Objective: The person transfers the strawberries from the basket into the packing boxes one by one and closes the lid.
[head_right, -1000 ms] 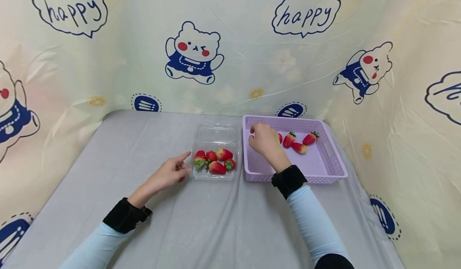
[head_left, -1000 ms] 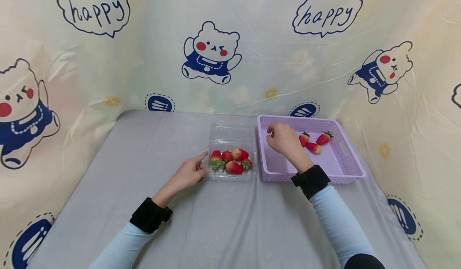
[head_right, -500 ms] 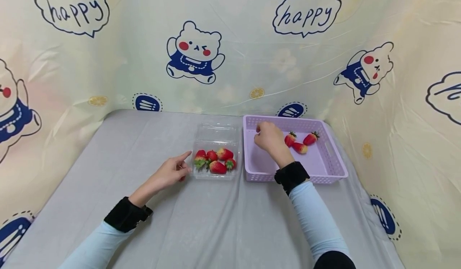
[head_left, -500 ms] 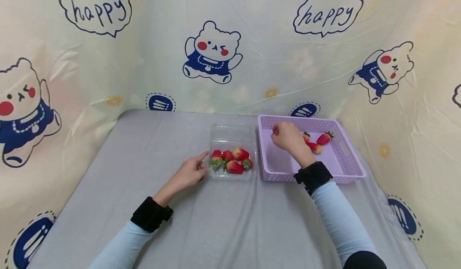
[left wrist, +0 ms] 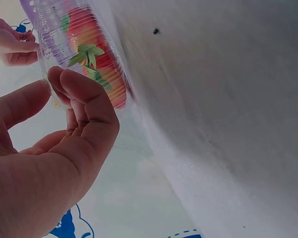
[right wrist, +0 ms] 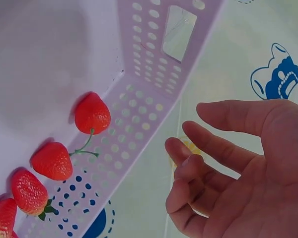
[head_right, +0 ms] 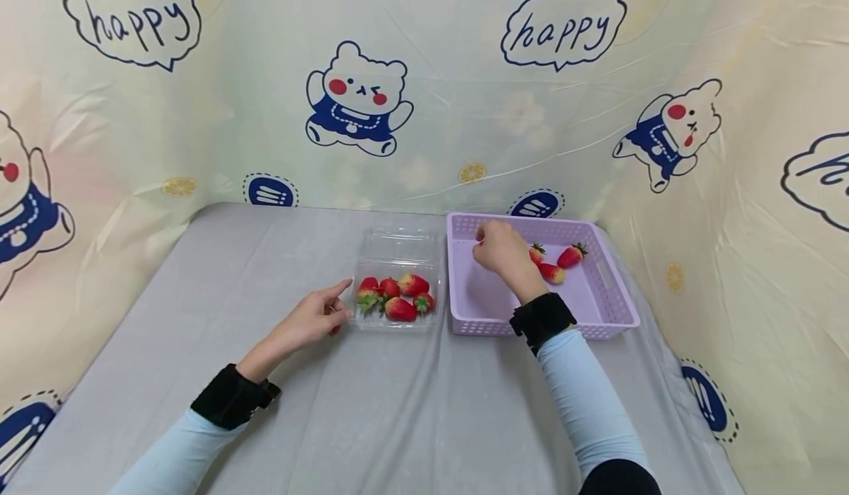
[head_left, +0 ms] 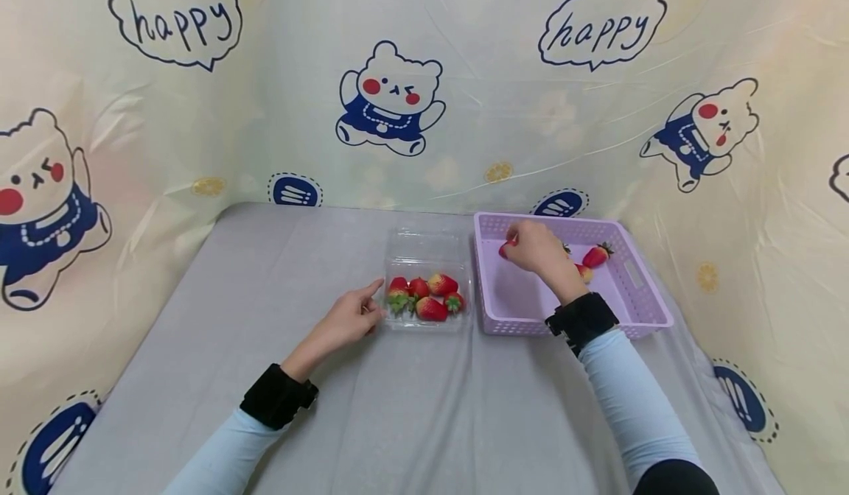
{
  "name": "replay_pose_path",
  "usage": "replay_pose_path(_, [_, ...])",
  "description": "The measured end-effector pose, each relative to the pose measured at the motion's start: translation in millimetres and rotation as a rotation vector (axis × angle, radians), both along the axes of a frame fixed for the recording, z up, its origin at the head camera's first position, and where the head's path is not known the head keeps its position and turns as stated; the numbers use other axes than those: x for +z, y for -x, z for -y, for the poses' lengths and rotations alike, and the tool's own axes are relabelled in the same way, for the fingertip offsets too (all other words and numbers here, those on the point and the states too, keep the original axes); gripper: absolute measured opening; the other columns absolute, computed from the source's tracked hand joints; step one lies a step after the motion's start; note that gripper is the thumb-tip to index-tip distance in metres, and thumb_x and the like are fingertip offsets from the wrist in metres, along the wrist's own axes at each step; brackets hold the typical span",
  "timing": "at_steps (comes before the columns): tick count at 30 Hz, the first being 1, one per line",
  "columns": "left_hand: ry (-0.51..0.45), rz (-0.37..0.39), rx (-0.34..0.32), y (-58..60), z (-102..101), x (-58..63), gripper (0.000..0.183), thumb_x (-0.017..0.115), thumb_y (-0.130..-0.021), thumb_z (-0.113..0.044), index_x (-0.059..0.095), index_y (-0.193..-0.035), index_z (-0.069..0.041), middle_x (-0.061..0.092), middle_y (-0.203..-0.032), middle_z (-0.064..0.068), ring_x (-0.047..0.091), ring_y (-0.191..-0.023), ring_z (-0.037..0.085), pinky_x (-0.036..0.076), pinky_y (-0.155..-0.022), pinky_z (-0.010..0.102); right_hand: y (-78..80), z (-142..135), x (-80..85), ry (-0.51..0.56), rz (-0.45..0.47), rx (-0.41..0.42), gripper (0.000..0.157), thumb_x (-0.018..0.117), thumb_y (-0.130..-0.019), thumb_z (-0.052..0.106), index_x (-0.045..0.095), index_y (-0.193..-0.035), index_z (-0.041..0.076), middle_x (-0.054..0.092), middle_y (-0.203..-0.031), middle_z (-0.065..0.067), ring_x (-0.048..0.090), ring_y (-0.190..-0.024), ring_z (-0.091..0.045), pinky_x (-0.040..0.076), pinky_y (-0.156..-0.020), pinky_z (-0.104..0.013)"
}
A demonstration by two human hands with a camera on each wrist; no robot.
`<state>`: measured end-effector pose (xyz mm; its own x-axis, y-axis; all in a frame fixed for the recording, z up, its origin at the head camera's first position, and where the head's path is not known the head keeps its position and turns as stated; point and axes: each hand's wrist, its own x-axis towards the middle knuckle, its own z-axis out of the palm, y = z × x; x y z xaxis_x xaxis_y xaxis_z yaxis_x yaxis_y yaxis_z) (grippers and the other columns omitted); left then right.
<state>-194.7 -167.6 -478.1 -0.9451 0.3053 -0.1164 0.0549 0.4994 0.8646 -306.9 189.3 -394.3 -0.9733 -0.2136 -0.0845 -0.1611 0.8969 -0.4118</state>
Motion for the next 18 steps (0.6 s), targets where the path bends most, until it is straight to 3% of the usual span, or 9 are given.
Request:
replay_pose_path(7, [-0.004,-0.005,0.001,-0.3,-0.2,0.8,0.067,0.064,-0.102,-0.006,0.033,-0.161,0.006,0.062,-0.078,0.007,0.055,-0.065,0.019,0.046,-0.061,0.032,5.8,-1.4,3.5,-0.050,-0.040,-0.011,0.036,0.069,-0.090,0.015,0.071,-0.120,-0.004,0.068,-0.112,-0.023,0.063,-0.098,-0.039,0.053,-0.084,-0.055])
replay_pose_path(18, [-0.004,0.013,0.009,-2.1,-1.4,1.7,0.067,0.063,-0.103,-0.005,0.033,-0.162,0.005,0.065,-0.084,0.017,0.056,-0.065,0.019,0.045,-0.061,0.031,10.9,-1.6,2.5,-0.021,0.021,-0.027,0.038,0.069,-0.088,0.011,0.069,-0.123,-0.005,0.067,-0.115,-0.025,0.062,-0.097,-0.038,0.053,-0.082,-0.051])
